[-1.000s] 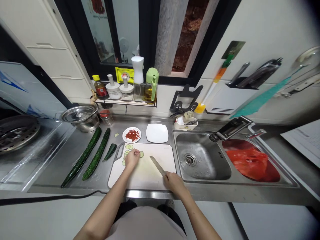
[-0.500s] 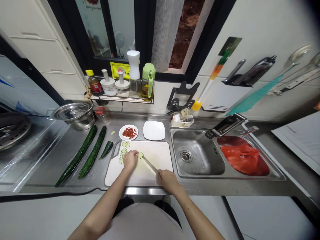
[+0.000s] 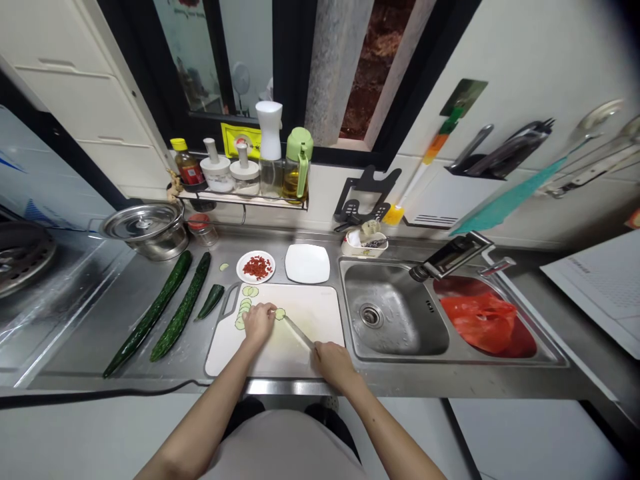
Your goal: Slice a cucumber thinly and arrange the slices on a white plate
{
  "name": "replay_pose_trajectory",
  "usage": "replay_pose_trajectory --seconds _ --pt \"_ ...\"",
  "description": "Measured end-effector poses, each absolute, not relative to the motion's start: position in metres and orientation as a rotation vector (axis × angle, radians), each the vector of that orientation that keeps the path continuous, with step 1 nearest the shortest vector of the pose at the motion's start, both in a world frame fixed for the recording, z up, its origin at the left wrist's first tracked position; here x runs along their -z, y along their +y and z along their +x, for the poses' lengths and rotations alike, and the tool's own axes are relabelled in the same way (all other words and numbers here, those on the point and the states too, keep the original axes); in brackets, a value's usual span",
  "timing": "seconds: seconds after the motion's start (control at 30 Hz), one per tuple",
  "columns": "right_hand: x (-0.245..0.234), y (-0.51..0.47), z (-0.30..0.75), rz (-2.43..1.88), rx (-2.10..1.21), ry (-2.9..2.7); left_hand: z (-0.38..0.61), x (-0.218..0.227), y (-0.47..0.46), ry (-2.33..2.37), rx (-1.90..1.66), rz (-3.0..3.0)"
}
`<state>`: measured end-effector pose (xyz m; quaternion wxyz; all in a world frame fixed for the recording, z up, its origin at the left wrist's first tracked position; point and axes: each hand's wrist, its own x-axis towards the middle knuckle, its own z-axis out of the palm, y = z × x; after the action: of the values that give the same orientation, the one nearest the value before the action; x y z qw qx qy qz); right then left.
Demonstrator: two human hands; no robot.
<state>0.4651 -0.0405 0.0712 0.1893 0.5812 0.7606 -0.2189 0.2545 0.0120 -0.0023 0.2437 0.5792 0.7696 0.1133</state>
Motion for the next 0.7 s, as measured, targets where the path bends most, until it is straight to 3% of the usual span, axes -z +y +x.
replay_pose_trajectory --seconds 0.7 --pt "-0.066 -0.021 0.457 1.527 0.595 2.181 0.258 0.001 0.013 2.120 -0.294 1.573"
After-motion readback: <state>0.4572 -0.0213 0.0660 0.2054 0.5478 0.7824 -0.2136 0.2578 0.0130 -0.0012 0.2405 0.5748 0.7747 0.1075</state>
